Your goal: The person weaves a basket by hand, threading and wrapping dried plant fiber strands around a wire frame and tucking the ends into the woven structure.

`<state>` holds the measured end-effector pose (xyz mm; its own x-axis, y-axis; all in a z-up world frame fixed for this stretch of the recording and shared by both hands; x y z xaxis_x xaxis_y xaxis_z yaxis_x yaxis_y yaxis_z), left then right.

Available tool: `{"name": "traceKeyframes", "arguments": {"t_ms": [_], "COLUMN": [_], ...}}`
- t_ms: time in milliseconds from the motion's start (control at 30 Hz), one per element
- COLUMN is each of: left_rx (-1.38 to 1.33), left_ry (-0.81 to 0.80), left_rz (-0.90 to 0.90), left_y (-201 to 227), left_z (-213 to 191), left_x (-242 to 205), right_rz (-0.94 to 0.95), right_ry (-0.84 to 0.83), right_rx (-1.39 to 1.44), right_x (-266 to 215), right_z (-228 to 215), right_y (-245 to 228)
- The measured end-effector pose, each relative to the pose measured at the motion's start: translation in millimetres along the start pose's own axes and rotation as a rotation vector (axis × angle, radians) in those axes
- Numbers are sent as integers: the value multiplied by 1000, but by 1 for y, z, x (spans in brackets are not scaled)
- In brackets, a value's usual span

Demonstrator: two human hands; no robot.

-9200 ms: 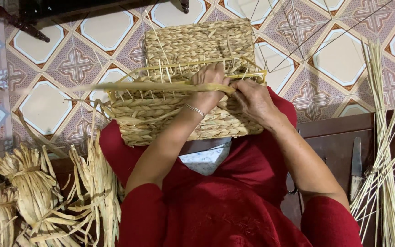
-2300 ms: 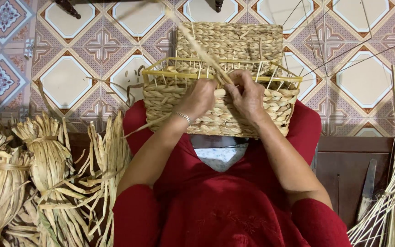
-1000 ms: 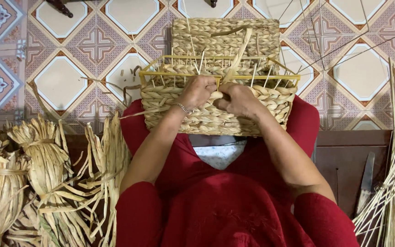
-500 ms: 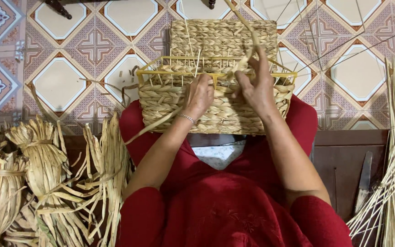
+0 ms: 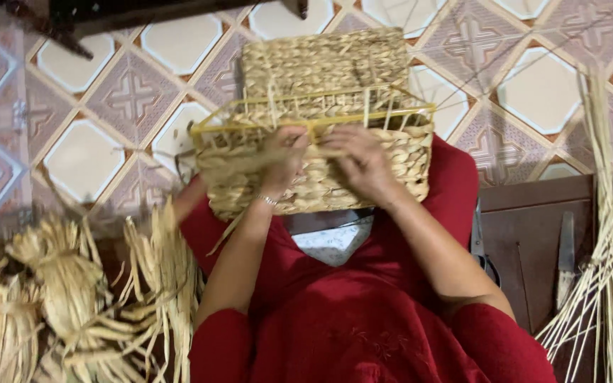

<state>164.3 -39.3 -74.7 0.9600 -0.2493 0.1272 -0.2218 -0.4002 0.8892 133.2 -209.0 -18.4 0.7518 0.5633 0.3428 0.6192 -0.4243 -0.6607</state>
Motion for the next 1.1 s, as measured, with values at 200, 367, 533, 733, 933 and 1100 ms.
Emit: {"name": "traceKeyframes", "arguments": {"t_ms": [200,367,533,733,933,1100], "left_rx": [337,-123,-847,242,-260,-914], "left_ry": [160,243,162,3,-70,79], "left_rz": [233,137,-222,155,-387,-277], "left_y": [17,-9,-43,52,-14,-31], "left_z": [6,-9,-11,-27,-40,-52], "left_x": [-12,-22,-35,-26,-29,-51], "right_rz": [12,93,91,278,232,197], "right_ry": [-41,-41,242,295,355,351], "right_rx": [-303,-157,-80,787,988,1040], "right_x": [11,16,6,-5,-13,-10], "right_z": [16,18,-15,-9,-18,-21], "right_y": [-7,11,34,68,76,70]}}
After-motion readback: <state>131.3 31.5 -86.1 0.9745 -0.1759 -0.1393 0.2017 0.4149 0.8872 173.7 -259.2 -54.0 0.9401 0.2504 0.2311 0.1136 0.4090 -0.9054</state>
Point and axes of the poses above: each hand's wrist, its own x-axis towards the middle knuckle, its own z-axis out of the palm, y = z × x, the point moved 9 cm from there along x, towards the middle knuckle, and after that the axes turned 15 degrees about -y, right-handed, at the moved point
